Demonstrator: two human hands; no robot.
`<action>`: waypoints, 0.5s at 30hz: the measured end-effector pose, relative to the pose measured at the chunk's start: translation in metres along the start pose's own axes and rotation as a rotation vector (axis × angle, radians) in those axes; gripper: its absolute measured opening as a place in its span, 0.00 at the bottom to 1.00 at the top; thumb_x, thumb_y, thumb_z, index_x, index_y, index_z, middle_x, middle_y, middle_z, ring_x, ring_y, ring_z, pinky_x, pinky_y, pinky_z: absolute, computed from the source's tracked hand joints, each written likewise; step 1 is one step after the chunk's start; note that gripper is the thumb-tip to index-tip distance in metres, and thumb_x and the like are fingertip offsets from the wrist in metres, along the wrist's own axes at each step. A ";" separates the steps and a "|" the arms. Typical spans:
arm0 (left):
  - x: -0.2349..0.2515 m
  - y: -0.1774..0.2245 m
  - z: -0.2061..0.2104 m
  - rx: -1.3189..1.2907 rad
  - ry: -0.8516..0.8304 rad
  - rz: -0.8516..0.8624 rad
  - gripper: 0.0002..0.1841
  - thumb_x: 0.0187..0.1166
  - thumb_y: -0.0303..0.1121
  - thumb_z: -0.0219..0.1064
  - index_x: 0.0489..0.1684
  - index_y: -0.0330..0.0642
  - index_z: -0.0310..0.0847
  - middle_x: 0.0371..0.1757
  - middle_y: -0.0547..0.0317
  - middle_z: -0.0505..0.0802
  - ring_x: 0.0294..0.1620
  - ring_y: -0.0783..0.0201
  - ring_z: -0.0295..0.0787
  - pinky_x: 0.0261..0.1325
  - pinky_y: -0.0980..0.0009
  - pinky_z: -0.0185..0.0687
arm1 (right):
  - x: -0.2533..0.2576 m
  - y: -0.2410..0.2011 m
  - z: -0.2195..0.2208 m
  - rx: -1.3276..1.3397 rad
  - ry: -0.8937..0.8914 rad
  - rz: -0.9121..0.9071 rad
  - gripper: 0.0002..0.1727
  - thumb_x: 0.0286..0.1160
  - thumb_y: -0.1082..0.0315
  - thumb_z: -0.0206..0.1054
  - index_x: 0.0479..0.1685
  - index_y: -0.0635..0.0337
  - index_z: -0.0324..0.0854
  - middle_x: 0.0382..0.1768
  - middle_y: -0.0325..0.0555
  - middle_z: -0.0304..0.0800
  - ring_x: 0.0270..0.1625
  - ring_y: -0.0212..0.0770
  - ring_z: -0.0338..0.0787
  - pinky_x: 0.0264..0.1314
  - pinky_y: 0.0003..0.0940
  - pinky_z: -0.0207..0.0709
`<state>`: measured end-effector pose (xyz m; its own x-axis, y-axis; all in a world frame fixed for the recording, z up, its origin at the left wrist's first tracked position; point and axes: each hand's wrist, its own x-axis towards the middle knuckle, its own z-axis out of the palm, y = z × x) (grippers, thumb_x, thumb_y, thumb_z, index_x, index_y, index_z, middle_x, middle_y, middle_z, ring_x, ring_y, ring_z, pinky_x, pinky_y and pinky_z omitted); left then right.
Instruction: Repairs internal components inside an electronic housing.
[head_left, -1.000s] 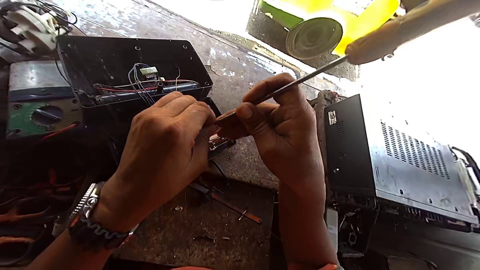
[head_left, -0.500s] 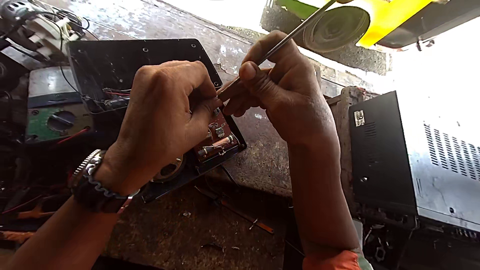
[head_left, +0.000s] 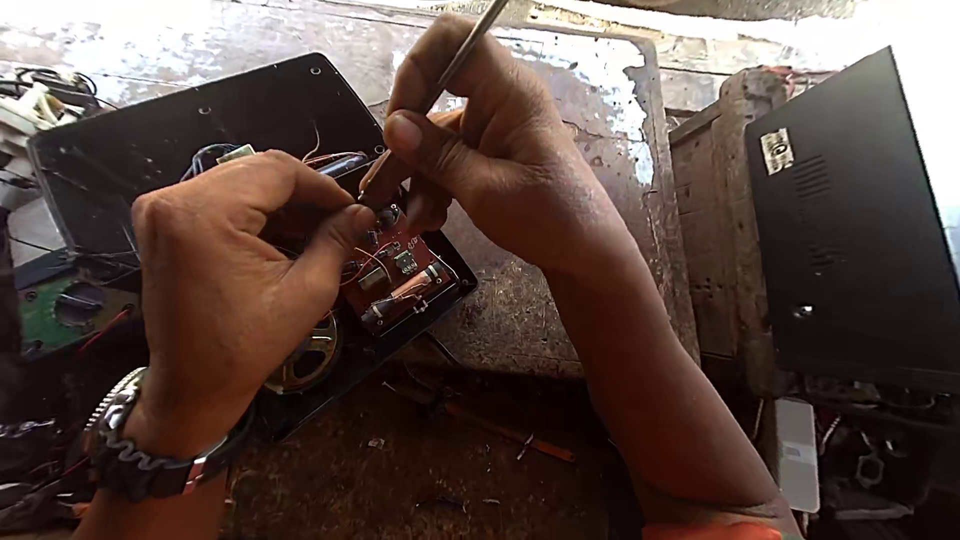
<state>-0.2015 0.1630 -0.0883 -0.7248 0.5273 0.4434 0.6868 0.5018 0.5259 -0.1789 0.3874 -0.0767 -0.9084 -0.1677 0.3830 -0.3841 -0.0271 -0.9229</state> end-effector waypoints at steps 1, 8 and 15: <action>-0.002 0.002 -0.001 0.008 -0.007 -0.010 0.10 0.79 0.42 0.72 0.47 0.47 0.89 0.43 0.67 0.93 0.41 0.75 0.91 0.44 0.74 0.89 | 0.000 0.000 -0.003 -0.023 0.011 0.006 0.03 0.90 0.75 0.56 0.52 0.67 0.70 0.32 0.50 0.90 0.26 0.37 0.91 0.27 0.29 0.89; -0.041 0.037 0.020 0.196 -0.002 -0.041 0.20 0.75 0.49 0.72 0.57 0.45 0.91 0.64 0.55 0.88 0.71 0.58 0.78 0.71 0.61 0.73 | 0.000 -0.001 -0.022 -0.251 0.126 0.133 0.03 0.89 0.70 0.60 0.52 0.58 0.72 0.35 0.44 0.92 0.23 0.34 0.90 0.23 0.26 0.85; -0.054 0.034 0.055 0.249 0.011 -0.086 0.21 0.78 0.50 0.68 0.62 0.48 0.91 0.65 0.55 0.86 0.71 0.55 0.76 0.71 0.57 0.71 | -0.005 -0.002 -0.026 -0.277 0.025 0.222 0.03 0.89 0.69 0.60 0.53 0.57 0.73 0.35 0.44 0.93 0.23 0.35 0.91 0.22 0.27 0.85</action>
<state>-0.1355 0.1895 -0.1346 -0.7807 0.4685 0.4136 0.6140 0.6984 0.3677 -0.1782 0.4136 -0.0757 -0.9772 -0.1151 0.1785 -0.2041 0.2760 -0.9392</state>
